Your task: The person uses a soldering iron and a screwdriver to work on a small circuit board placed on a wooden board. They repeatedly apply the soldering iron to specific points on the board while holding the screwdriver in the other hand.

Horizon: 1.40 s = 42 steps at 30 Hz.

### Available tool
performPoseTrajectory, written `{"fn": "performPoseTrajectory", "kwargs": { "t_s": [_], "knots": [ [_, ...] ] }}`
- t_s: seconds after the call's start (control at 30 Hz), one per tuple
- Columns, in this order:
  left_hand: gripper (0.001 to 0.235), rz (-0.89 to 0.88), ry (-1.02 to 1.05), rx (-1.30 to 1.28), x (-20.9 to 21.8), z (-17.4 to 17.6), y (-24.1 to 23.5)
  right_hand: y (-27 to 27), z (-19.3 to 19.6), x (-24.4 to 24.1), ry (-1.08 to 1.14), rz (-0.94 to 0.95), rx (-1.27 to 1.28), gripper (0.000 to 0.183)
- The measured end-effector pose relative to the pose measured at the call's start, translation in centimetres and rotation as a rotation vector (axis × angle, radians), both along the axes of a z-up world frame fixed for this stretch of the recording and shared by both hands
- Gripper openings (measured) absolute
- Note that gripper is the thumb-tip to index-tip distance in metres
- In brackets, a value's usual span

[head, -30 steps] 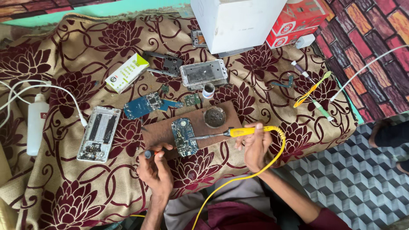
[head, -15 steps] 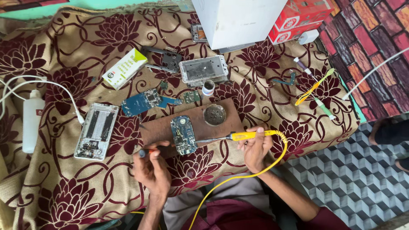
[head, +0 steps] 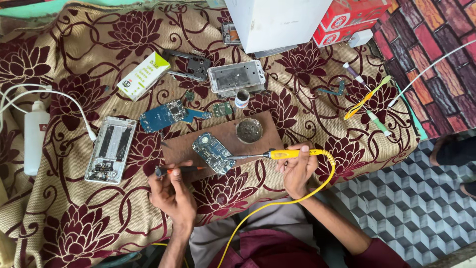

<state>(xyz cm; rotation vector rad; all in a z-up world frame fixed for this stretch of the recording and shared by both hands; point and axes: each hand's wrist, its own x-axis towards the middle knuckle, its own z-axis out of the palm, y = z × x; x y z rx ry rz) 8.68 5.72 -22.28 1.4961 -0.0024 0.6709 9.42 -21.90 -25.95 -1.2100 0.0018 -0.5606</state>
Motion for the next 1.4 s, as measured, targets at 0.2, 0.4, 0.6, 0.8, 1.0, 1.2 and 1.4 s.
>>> {"fn": "performPoseTrajectory", "kwargs": {
  "t_s": [0.2,0.4,0.6,0.8,1.0,1.2,1.4],
  "knots": [
    [0.012,-0.028,-0.001,-0.055,0.1,-0.4,0.2,0.0,0.6,0.0,0.021,-0.011,-0.023,0.039],
    [0.013,0.009,-0.011,-0.157,0.5,-0.2,0.2,0.1,0.2,0.2,-0.024,-0.01,0.0,0.037],
    [0.013,-0.013,0.024,-0.124,0.4,-0.2,0.1,0.2,0.4,-0.2,0.035,-0.024,-0.075,0.036],
    [0.01,-0.059,-0.019,-0.152,0.3,-0.8,0.2,0.3,0.9,0.1,0.019,-0.036,0.001,0.037],
    [0.011,-0.14,-0.015,-0.071,-0.2,-0.3,-0.1,0.2,0.5,0.3,0.006,-0.057,0.031,0.039],
    [0.01,-0.085,-0.002,0.037,-0.1,0.5,-0.2,-0.9,-0.4,0.3,0.029,-0.108,0.065,0.041],
    [0.008,-0.063,0.079,-0.005,-0.1,0.5,0.0,-1.8,-0.2,0.8,-0.075,-0.125,-0.03,0.04]
  ]
}}
